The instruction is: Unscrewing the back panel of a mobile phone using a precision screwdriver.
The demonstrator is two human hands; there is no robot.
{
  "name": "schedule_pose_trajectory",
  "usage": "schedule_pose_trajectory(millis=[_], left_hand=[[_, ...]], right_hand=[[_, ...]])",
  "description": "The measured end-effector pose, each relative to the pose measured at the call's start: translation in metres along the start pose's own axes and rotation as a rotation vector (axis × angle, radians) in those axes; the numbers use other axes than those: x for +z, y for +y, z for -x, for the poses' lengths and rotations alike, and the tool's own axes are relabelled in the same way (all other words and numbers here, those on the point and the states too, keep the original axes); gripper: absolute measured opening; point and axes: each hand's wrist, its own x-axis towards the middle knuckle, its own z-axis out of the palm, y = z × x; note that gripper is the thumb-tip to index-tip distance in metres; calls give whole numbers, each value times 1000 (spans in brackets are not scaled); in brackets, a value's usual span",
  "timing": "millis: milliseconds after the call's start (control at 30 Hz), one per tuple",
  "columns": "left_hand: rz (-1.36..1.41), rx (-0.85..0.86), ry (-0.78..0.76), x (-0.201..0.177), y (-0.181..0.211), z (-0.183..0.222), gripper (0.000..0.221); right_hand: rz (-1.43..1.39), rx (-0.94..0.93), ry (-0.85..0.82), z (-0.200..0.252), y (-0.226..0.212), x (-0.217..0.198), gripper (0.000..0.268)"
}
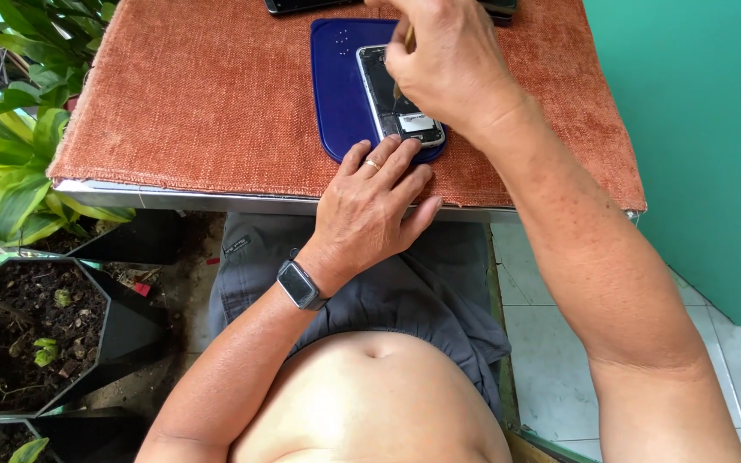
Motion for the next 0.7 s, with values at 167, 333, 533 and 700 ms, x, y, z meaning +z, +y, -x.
schedule_pose_trajectory(millis=[167,333,533,700], left_hand=[[2,3,7,0,0,0,24],[1,1,4,-1,0,-1,24],[46,-36,-7,-7,4,-9,23],[126,-186,-31,-12,7,-23,37]], right_hand=[[-193,67,-175,-3,-9,-12,18],[-66,58,-105,0,-2,-4,10],[-10,48,-127,2,-3,-2,12],[275,-15,10,3,3,3,18]])
